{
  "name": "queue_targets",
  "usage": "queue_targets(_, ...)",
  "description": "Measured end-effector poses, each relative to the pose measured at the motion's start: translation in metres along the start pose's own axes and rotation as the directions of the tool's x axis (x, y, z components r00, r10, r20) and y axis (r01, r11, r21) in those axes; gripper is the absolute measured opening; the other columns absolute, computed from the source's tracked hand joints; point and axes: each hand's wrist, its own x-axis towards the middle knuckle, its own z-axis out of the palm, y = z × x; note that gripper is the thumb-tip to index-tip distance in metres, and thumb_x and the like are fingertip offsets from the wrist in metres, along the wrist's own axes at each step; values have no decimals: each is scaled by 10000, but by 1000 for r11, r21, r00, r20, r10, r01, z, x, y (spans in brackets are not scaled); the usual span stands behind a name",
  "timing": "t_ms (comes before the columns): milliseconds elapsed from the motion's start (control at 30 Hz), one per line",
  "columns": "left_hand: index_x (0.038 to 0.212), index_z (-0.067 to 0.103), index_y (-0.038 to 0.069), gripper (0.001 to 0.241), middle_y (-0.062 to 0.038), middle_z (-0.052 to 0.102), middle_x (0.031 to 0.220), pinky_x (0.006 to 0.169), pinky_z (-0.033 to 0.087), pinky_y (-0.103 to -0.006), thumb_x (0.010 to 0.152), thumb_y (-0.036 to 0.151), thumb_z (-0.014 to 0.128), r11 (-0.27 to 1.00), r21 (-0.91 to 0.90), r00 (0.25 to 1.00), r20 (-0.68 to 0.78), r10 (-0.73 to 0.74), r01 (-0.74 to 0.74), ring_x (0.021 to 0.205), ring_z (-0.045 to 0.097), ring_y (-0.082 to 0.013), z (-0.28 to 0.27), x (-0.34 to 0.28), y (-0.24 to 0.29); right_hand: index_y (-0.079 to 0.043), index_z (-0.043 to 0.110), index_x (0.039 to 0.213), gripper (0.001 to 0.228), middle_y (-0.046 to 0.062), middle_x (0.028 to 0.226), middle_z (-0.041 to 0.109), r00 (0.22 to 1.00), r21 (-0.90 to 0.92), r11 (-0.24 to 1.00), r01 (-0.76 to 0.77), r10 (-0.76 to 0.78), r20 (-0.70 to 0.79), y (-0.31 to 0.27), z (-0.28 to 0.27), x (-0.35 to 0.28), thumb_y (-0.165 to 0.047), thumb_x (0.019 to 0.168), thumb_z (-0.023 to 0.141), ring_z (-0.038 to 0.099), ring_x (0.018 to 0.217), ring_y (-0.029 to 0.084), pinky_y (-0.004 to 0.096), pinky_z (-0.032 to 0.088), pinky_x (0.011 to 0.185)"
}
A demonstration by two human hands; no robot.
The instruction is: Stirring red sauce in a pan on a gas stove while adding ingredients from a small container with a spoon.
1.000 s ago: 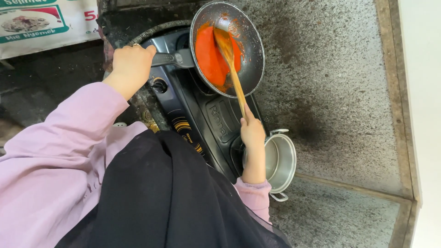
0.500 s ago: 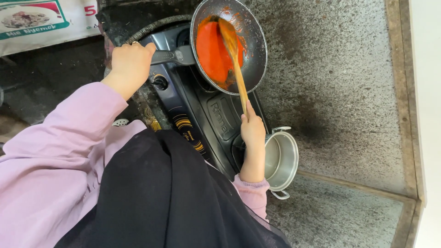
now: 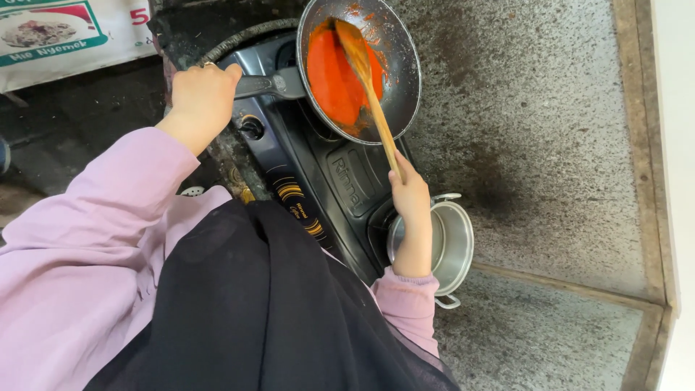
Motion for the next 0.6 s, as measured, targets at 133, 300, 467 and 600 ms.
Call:
queue_targets(133, 1219, 529, 200, 539, -55, 715, 898, 541, 541, -337, 752, 15, 726, 1000, -13, 1000, 1, 6, -6, 777, 731, -264, -3, -2, -1, -305, 600, 1447, 472, 50, 1403, 668, 992, -38, 992, 121, -122, -21, -3, -17, 3, -311, 980, 537, 612, 1295, 265, 397, 446, 1067)
queue_targets(300, 1203, 527, 202, 531, -46, 710, 880, 544, 531, -330, 746, 15, 722, 1000, -3, 1000, -3, 8, -8, 764, 724, -252, -2, -1, -2, -421, 607, 1421, 446, -51, 1354, 699, 997, -308, 950, 52, -29, 77, -10, -94, -44, -354, 985, 540, 639, 1252, 205, 375, 476, 985)
queue_targets(467, 1193, 533, 205, 517, -33, 716, 861, 513, 527, -321, 747, 15, 713, 999, 34, 999, -30, 19, -18, 732, 724, -243, -1, -3, -3, -458, 616, 1428, 421, 7, 1190, 753, 999, -538, 842, -46, 28, -42, -4, -101, -40, -366, 1041, 478, 692, 1003, 260, 411, 512, 749)
queue_targets(600, 1201, 549, 198, 490, -56, 732, 899, 537, 544, -336, 771, 21, 704, 1000, 6, 999, -22, 26, -26, 765, 743, -262, -6, -6, -1, -413, 585, 1460, 473, 70, 1224, 725, 999, -447, 894, 35, -49, -19, -19, -85, -42, -327, 1013, 458, 666, 1095, 318, 464, 505, 853)
